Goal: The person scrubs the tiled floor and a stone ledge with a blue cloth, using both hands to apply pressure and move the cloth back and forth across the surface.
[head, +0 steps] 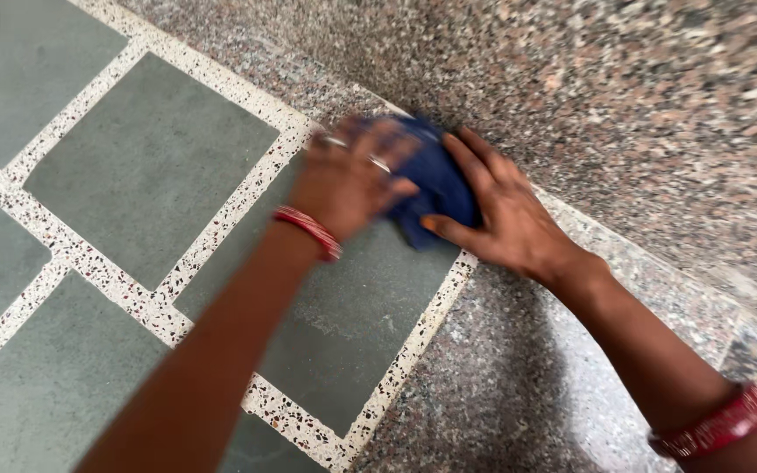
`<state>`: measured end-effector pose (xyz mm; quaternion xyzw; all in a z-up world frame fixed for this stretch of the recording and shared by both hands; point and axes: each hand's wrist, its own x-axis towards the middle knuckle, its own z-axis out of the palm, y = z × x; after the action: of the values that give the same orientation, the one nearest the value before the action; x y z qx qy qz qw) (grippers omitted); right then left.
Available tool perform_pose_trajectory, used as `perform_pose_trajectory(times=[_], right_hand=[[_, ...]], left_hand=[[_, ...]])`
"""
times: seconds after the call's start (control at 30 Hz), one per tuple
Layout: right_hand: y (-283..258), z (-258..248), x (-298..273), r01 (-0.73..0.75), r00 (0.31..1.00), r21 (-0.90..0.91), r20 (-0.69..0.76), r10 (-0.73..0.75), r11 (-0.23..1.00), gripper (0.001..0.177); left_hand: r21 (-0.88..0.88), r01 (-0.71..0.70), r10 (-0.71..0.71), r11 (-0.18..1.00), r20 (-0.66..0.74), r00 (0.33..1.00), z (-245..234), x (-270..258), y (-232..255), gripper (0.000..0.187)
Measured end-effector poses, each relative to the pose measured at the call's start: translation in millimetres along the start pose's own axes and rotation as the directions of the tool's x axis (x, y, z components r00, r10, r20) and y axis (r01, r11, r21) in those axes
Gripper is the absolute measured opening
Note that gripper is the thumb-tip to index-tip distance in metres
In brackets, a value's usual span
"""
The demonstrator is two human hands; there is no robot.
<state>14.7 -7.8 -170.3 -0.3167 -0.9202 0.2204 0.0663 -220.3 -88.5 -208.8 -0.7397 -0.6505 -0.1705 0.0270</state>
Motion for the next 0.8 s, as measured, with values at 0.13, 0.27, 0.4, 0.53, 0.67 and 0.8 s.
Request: perform_pose_trajectory(times=[0.13, 0.27, 0.4, 0.53, 0.67, 0.8], right_hand=[[-19, 15, 37, 0.156, 0.987, -0.018, 0.032, -0.155, 0.988, 0.102], [-35, 45, 72, 0.224, 0.974, -0.048, 0.052, -0.221, 0.974, 0.098], [-31, 61, 81, 0.161, 0.985, -0.053, -0.058, -0.164, 0.986, 0.097], [-22, 65, 80, 0.221, 0.942, 0.039, -0.267, -0.203, 0.974, 0.098], [-18, 64, 75, 0.219, 0.914, 0.132, -0.374, -0.156, 0.967, 0.098], [-15, 64, 73, 0.164, 0.892, 0.112, -0.441, -0.098, 0.980, 0.090]], left_hand=[[0.099, 0.389, -0.381, 0.916, -0.091, 0.920, -10, -30, -105, 0.060], [0.184, 0.883, -0.893, 0.432, -0.046, 0.447, -45, -64, -204, 0.073], [0.110, 0.985, -0.991, 0.131, 0.003, 0.132, -45, -37, -240, 0.080], [0.060, 0.875, -0.877, 0.479, 0.066, 0.476, -14, 17, -193, 0.067], [0.158, 0.592, -0.583, 0.790, -0.105, 0.806, 13, 17, -94, 0.054], [0.112, 0.109, -0.084, 0.988, -0.203, 0.976, 14, -40, -8, 0.052]])
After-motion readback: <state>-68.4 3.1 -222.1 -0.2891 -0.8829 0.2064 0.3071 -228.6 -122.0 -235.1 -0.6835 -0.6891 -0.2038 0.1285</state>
